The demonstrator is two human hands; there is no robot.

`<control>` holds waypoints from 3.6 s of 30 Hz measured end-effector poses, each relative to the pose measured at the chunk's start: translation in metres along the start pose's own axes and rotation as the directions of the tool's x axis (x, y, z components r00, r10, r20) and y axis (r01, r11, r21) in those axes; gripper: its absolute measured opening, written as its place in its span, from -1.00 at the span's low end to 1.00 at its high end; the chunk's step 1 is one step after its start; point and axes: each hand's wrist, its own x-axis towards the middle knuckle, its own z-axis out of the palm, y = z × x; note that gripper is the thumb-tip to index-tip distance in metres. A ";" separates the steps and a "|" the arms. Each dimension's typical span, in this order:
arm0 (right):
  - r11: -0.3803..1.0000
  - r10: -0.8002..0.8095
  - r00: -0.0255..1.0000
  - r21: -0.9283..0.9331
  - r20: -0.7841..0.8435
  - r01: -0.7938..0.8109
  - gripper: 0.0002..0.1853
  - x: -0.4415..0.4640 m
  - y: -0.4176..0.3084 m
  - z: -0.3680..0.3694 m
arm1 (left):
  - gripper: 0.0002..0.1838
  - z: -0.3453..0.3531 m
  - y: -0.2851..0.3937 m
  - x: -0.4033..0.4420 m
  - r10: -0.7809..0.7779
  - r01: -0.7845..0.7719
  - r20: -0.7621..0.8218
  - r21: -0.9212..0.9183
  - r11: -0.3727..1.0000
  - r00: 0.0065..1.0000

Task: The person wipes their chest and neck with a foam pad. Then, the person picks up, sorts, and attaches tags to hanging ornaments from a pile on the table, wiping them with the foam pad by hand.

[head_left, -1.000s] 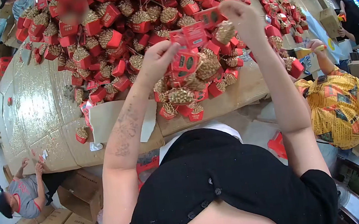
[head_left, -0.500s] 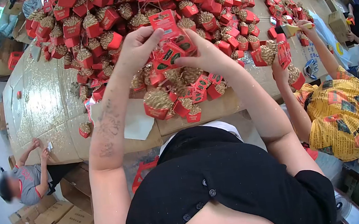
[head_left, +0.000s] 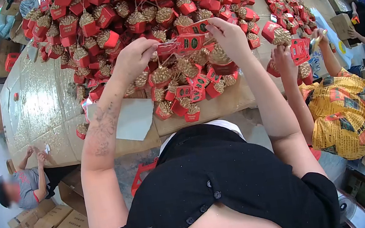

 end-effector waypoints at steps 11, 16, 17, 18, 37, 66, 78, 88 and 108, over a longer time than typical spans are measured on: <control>0.970 -0.025 0.998 -0.241 -0.065 0.009 -0.80 0.000 -0.025 -0.022 | -0.76 -0.014 0.001 -0.004 -0.317 0.252 -0.195 -0.296 0.921 0.928; 0.902 0.005 0.957 -0.415 0.291 0.122 -0.53 0.005 -0.023 -0.037 | -0.71 -0.030 0.006 -0.004 -0.390 0.283 -0.255 -0.370 0.885 0.885; 0.901 0.000 0.957 -0.415 0.292 0.126 -0.53 0.008 -0.021 -0.038 | -0.70 -0.031 0.008 -0.004 -0.439 0.268 -0.250 -0.509 0.818 0.863; 0.887 0.052 0.945 -0.449 0.323 0.105 -0.52 0.010 -0.019 -0.039 | -0.68 -0.028 0.002 -0.003 -0.402 0.190 -0.277 -0.565 0.803 0.873; 0.731 0.024 0.937 0.633 0.349 -0.254 -0.82 0.035 -0.034 -0.039 | -0.63 -0.010 0.017 -0.026 -0.371 0.497 0.406 -0.268 0.825 0.835; 0.977 0.122 0.973 -0.198 0.196 -0.082 -0.74 0.006 0.046 0.021 | -0.38 -0.086 0.028 -0.097 -0.730 0.722 0.039 -0.192 0.665 0.682; 0.704 -0.539 0.663 0.710 0.521 0.015 0.34 -0.017 -0.169 0.093 | -0.10 -0.127 0.094 -0.068 -0.604 0.644 0.402 -0.722 0.253 0.688; 0.432 -0.416 0.692 0.797 0.591 -0.421 -0.38 0.003 -0.200 0.057 | -0.36 -0.103 0.046 -0.120 -0.378 0.426 0.280 -0.816 0.390 0.882; 0.467 -0.383 0.791 0.838 0.478 -0.281 -0.21 -0.021 -0.164 0.051 | -0.63 -0.109 0.124 -0.045 -0.303 -0.123 -0.356 -0.802 0.584 0.884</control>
